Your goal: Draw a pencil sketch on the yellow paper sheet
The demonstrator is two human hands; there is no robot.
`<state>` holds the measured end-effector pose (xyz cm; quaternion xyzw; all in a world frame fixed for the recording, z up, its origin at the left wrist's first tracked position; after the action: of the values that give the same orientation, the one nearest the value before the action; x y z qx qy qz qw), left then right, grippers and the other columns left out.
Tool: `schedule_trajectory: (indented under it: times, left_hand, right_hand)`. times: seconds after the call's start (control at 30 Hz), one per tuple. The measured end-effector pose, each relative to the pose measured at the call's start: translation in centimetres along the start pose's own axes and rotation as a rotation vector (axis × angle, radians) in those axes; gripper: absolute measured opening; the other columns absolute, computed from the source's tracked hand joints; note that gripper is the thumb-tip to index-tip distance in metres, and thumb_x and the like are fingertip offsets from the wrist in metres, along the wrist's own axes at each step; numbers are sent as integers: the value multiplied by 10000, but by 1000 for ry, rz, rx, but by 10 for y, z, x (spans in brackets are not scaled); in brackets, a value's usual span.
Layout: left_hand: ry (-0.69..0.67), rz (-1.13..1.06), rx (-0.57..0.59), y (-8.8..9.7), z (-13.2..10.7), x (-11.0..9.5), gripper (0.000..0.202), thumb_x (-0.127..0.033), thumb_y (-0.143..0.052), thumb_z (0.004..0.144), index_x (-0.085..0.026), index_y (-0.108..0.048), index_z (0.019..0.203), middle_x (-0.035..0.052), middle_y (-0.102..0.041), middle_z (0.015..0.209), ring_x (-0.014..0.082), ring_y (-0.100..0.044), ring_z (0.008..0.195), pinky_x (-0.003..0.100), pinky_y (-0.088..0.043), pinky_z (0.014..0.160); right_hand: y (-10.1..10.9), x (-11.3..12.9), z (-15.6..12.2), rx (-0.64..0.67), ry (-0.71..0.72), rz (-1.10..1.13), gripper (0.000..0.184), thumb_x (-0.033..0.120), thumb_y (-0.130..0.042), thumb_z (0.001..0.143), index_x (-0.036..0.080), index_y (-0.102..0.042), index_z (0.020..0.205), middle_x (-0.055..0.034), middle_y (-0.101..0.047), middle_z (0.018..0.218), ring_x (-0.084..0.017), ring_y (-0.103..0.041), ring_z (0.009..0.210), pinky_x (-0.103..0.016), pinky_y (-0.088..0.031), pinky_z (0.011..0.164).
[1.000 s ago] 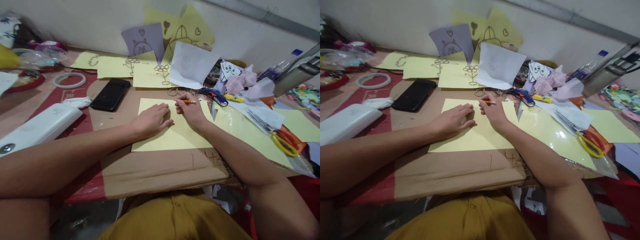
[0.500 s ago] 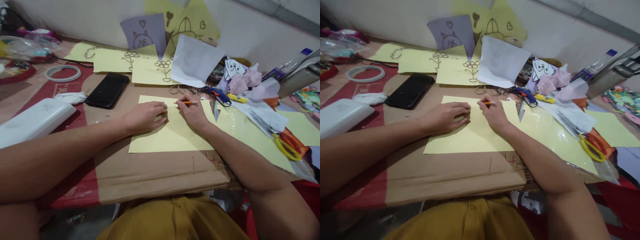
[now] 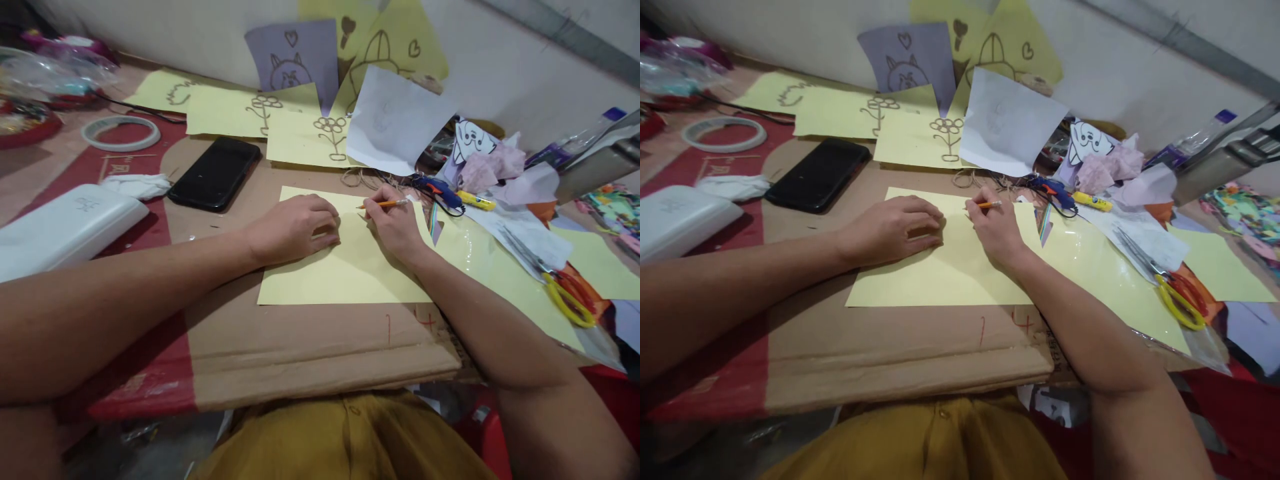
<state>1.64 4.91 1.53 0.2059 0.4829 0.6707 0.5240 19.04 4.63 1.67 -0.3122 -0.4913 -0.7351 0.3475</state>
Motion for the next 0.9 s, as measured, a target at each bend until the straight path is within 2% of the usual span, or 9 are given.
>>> schedule_trajectory:
  times: [0.13, 0.27, 0.43, 0.53, 0.6, 0.73, 0.9]
  left_hand:
    - [-52, -21, 45, -3, 1, -7, 245, -346, -594, 1009, -194, -767, 1092, 79, -768, 1198, 233, -711, 1110, 361, -551, 999]
    - [13, -12, 18, 0, 0, -4, 231, -343, -607, 999, -195, -784, 988, 65, -783, 1104, 211, -718, 1009, 318, -563, 900]
    - [46, 46, -46, 6, -2, -2, 340, -336, -572, 1019, -172, -757, 785, 69, -773, 914, 182, -699, 837, 288, -528, 740]
    - [67, 72, -63, 8, -2, 0, 349, -334, -567, 1019, -168, -757, 778, 70, -772, 895, 188, -701, 825, 293, -524, 714]
    - [64, 57, -58, 7, -1, -1, 296, -325, -572, 1014, -178, -780, 862, 63, -786, 963, 194, -716, 883, 295, -543, 755]
    - [-5, 25, -7, 0, 1, -6, 239, -332, -594, 1002, -198, -791, 1022, 61, -788, 1141, 220, -727, 1048, 338, -560, 930]
    - [-7, 38, 8, -4, 1, -3, 262, -362, -591, 1008, -192, -788, 1037, 67, -792, 1138, 240, -734, 1073, 370, -567, 947]
  right_hand:
    - [-3, -5, 0, 40, -27, 63, 255, 412, -609, 956, 240, -546, 779, 13, -631, 718, -129, -553, 650, -280, -438, 582]
    - [-8, -4, 2, 96, 55, -44, 205, 376, -632, 953, 239, -583, 810, 3, -667, 770, -143, -578, 699, -315, -441, 658]
    - [-7, -3, 3, 80, 80, -95, 189, 342, -622, 955, 239, -581, 803, 6, -673, 764, -161, -601, 723, -341, -442, 710]
    - [-9, -1, 2, 90, 92, -81, 184, 345, -625, 950, 236, -585, 806, 8, -671, 765, -156, -599, 711, -335, -439, 697]
    - [-10, -1, 2, 100, 91, -69, 177, 342, -624, 948, 235, -587, 813, 7, -671, 775, -154, -600, 704, -332, -437, 687]
    - [-9, 0, 4, 74, 104, -130, 184, 320, -616, 945, 242, -566, 786, 6, -657, 755, -165, -584, 720, -344, -428, 710]
    - [-8, 2, 6, 53, 125, -185, 215, 298, -612, 941, 248, -531, 749, 10, -632, 723, -171, -558, 708, -360, -412, 728]
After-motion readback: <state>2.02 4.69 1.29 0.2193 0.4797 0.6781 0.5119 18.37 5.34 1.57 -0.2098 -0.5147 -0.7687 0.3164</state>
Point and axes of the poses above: each hand's wrist, its own z-axis towards the middle knuckle, its own y-axis out of the back of the hand, x = y × z, the point moved 8 cm from there along z, towards the middle knuckle
